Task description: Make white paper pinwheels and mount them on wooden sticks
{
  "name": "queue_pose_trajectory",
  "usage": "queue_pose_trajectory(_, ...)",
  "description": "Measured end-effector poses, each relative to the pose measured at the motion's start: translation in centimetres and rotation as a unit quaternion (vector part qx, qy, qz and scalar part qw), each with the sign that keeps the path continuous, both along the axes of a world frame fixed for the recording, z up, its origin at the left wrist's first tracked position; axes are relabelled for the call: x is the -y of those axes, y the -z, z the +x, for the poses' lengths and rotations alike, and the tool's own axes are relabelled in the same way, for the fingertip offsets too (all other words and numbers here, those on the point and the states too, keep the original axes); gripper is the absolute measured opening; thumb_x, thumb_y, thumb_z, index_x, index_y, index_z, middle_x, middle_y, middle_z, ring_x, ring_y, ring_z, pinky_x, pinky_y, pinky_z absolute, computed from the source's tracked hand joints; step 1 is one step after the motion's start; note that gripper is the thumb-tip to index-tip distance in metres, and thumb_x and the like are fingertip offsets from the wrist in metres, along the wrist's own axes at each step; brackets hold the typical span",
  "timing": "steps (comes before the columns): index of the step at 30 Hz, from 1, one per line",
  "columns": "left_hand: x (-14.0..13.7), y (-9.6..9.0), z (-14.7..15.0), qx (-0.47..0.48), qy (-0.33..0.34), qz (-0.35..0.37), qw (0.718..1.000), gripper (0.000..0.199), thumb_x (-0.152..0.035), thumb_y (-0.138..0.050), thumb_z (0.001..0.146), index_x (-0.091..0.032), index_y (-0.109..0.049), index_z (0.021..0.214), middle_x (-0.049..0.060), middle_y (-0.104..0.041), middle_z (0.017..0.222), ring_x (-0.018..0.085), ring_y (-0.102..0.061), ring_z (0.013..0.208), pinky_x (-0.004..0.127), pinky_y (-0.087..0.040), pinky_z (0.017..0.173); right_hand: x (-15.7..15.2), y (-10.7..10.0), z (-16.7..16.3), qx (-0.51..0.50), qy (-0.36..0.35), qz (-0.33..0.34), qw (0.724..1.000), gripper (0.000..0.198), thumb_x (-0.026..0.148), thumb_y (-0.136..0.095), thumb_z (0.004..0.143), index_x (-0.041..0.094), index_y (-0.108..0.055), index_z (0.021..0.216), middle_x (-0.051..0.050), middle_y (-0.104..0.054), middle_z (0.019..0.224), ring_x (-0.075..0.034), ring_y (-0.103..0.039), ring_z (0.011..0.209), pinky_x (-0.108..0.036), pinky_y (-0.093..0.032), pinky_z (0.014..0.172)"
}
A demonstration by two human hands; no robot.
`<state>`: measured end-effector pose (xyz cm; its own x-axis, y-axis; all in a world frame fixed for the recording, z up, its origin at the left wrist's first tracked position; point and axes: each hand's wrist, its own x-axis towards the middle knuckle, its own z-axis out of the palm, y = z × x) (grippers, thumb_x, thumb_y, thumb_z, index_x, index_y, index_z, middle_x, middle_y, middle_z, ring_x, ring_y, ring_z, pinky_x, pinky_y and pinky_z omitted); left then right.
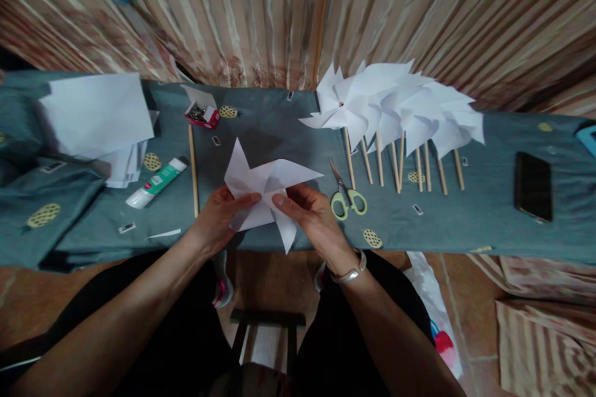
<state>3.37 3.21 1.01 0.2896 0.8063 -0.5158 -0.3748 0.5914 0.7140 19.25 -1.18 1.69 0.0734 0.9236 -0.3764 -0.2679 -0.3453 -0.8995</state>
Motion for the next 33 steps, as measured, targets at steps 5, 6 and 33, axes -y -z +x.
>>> queue_pose_trajectory(5,0.2,0.1,0.1,0.006,0.010,0.021,1.000,0.032,-0.021,-0.088,0.053,-0.014,-0.075,0.082,0.006,-0.078,0.082,0.016,-0.069,0.066,0.030,-0.054,0.070,-0.1,0.5,-0.6,-0.007,0.001,0.010,1.000,0.028,0.044,-0.085,0.064,0.024,-0.076,0.082,0.001,-0.075,0.075,-0.016,-0.064,0.067,-0.030,-0.051,0.064)
queue_pose_trajectory(6,0.2,0.1,0.1,0.006,0.009,0.023,1.000,0.032,-0.020,-0.088,0.053,-0.013,-0.075,0.081,0.005,-0.078,0.082,0.016,-0.068,0.065,0.030,-0.054,0.070,0.0,0.7,-0.7,-0.003,0.000,0.013,1.000,0.026,0.043,-0.085,0.065,0.024,-0.076,0.080,0.002,-0.073,0.073,-0.015,-0.062,0.065,-0.029,-0.050,0.062)
queue_pose_trajectory(33,0.1,0.6,-0.1,-0.054,-0.021,0.107,0.993,0.029,-0.023,-0.087,0.059,-0.016,-0.073,0.082,0.002,-0.076,0.081,0.015,-0.066,0.068,0.026,-0.054,0.068,0.9,1.1,-1.2,0.364,-0.032,0.145,0.919,0.034,0.047,-0.045,0.100,0.022,-0.056,0.081,0.002,-0.053,0.064,-0.013,-0.048,0.056,-0.029,-0.030,0.053)
